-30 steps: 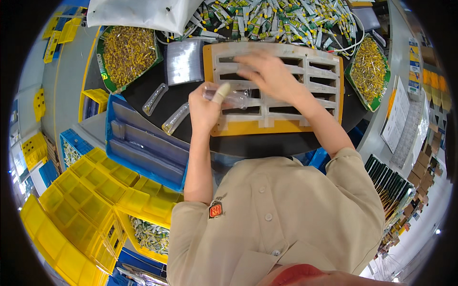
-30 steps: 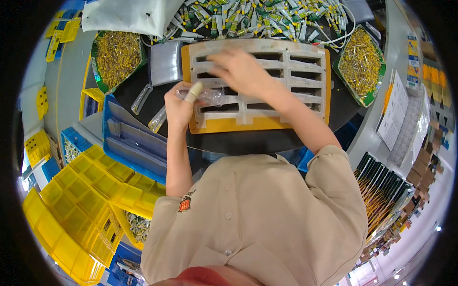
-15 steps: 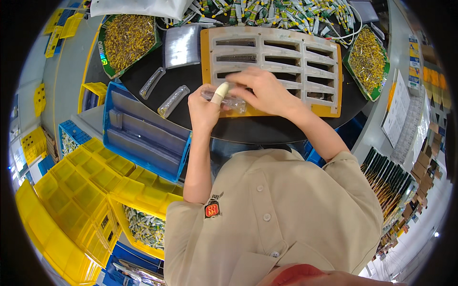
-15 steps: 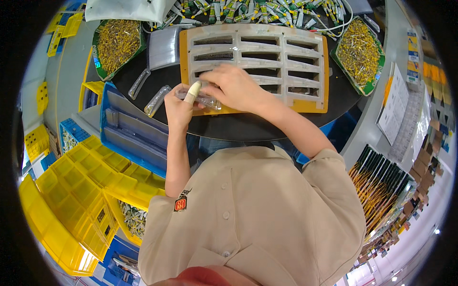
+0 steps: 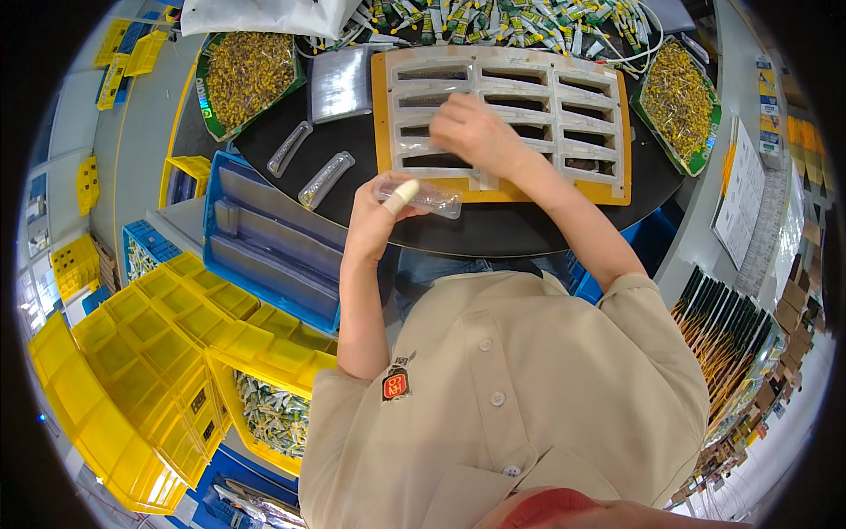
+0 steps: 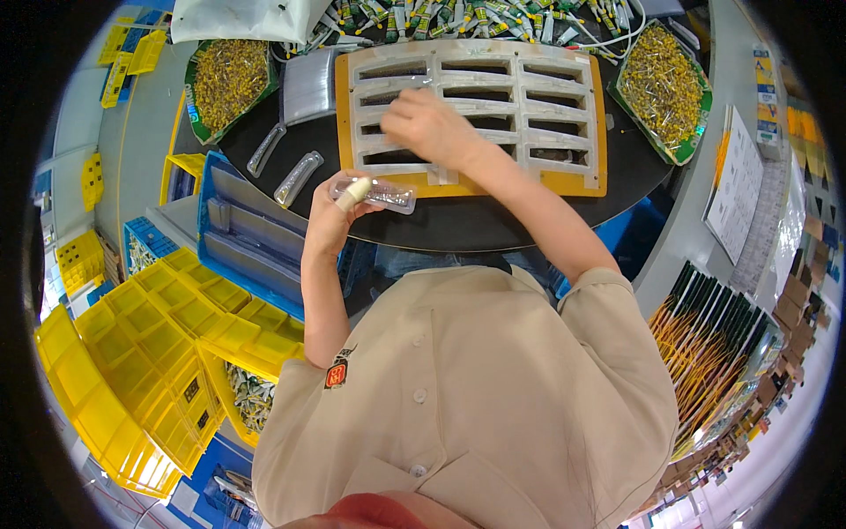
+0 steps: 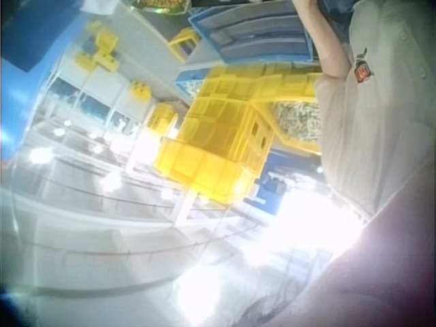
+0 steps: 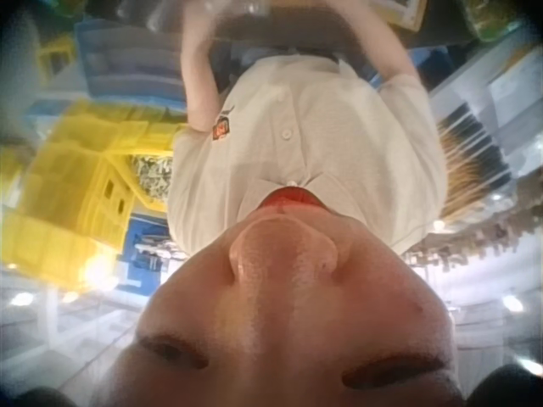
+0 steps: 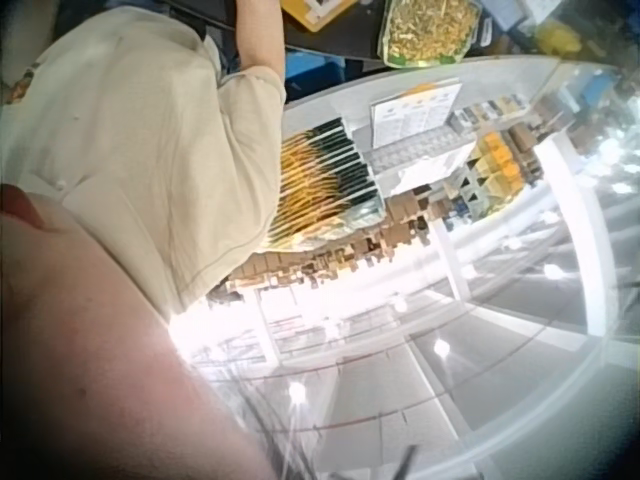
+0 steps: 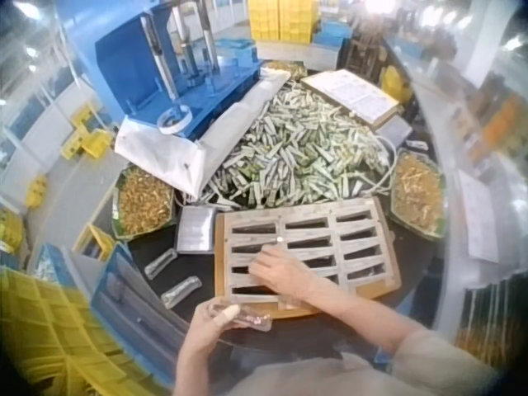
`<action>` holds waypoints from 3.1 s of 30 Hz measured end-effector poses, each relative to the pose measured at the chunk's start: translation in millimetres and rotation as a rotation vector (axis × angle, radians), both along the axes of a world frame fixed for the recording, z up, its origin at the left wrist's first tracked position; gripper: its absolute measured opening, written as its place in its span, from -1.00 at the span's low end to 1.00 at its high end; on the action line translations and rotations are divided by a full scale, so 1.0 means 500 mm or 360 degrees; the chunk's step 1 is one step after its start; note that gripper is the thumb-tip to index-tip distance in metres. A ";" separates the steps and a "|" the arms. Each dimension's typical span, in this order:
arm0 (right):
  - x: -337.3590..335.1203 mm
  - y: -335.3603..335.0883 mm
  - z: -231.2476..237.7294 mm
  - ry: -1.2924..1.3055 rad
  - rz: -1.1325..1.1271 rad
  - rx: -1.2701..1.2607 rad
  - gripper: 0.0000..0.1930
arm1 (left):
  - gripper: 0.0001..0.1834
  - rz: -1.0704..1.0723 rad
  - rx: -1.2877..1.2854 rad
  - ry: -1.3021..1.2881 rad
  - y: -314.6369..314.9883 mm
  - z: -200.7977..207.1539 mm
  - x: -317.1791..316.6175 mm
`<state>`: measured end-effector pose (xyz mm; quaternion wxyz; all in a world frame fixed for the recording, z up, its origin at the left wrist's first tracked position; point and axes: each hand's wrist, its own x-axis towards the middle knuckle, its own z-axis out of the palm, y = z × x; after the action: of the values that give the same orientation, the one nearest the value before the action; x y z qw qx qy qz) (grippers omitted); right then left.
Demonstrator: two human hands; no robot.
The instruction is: The person repeatedly places small cylindrical electronic components into a yellow tray with multiple slots, then inserts small yellow pins into each component. The person also handles a yellow bin filled with similar components and places it on the table.
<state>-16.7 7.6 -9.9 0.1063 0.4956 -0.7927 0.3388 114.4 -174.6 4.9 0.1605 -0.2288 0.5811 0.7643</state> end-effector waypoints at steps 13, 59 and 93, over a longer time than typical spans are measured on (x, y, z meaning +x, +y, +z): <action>0.082 0.016 0.010 -0.0426 -0.0414 0.0611 -0.58 | -0.79 -0.0293 -0.0179 -0.0104 0.044 0.023 0.037; 0.076 0.223 0.012 -0.0683 -0.0195 0.0010 -0.90 | -0.85 -0.0050 -0.0415 0.0239 0.214 -0.006 -0.043; 0.003 0.321 0.050 -0.2362 -0.0172 -0.0853 -0.83 | -0.84 -0.0143 -0.0451 0.1176 0.350 0.066 -0.214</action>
<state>-15.3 168.0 14.9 -0.3182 0.0584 -0.5709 0.7546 7.3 0.4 37.8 -0.0594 0.0673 0.7088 0.6996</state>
